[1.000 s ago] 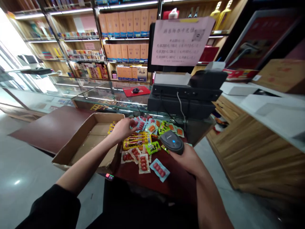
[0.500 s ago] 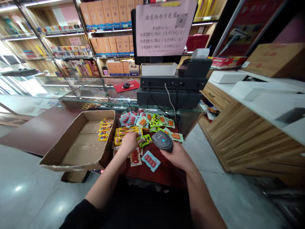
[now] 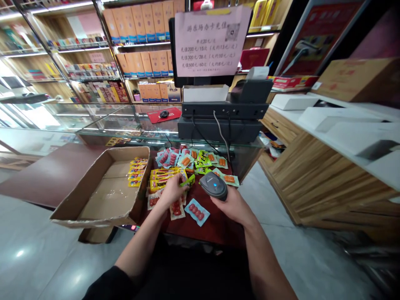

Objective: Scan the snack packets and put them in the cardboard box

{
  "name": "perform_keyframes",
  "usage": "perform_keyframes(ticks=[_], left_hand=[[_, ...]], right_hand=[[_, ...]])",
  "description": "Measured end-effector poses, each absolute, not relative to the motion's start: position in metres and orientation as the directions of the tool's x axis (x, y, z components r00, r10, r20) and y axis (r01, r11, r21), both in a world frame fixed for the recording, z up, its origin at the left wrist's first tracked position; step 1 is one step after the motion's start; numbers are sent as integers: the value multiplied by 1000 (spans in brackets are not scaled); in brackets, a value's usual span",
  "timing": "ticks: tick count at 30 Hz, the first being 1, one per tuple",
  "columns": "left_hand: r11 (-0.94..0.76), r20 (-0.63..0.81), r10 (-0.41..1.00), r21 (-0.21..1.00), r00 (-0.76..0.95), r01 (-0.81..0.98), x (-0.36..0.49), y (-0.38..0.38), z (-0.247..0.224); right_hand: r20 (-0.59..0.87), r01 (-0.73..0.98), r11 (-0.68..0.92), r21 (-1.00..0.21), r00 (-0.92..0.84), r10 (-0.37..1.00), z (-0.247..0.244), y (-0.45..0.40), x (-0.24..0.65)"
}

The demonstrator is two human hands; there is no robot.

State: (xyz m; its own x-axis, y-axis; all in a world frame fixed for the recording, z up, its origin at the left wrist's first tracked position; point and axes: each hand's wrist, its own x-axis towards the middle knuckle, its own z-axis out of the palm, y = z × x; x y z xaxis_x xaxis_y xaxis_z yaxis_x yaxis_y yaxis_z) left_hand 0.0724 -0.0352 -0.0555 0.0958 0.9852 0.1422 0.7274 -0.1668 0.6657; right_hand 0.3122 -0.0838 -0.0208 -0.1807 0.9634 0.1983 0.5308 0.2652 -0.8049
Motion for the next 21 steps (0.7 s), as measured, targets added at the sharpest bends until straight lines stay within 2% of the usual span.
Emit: perform_keyframes(ticks=[3,6,9,12,15,18,21], left_hand=[[-105,114,993,864,11,492,64,-31,-61],[-15,25,998,987,-61,162,60,-31,-61],[130,-131,991,976,7,-173,62,-34,-55],[224,-215,974,894,65,-389,63,-37,-49],[224,-235,972,879,26,-421,62,-39,-50],[123,-154,986,931,-64,-344,59,-37,-56],[68,-96,992,953,-81,-296,59,-35,-59]], right_hand=[[204,527,273,-805,-187,961,-19,-85,312],[207,544,275,-793,-184,961,-16,-86,310],[211,568,273,-777,-174,962,-13,-86,305],[206,576,286,-766,-202,958,-11,-87,299],[201,580,302,-756,-233,951,-9,-88,295],[206,588,308,-748,-235,950,-7,-91,292],[217,579,312,-753,-228,949,-5,-93,289]])
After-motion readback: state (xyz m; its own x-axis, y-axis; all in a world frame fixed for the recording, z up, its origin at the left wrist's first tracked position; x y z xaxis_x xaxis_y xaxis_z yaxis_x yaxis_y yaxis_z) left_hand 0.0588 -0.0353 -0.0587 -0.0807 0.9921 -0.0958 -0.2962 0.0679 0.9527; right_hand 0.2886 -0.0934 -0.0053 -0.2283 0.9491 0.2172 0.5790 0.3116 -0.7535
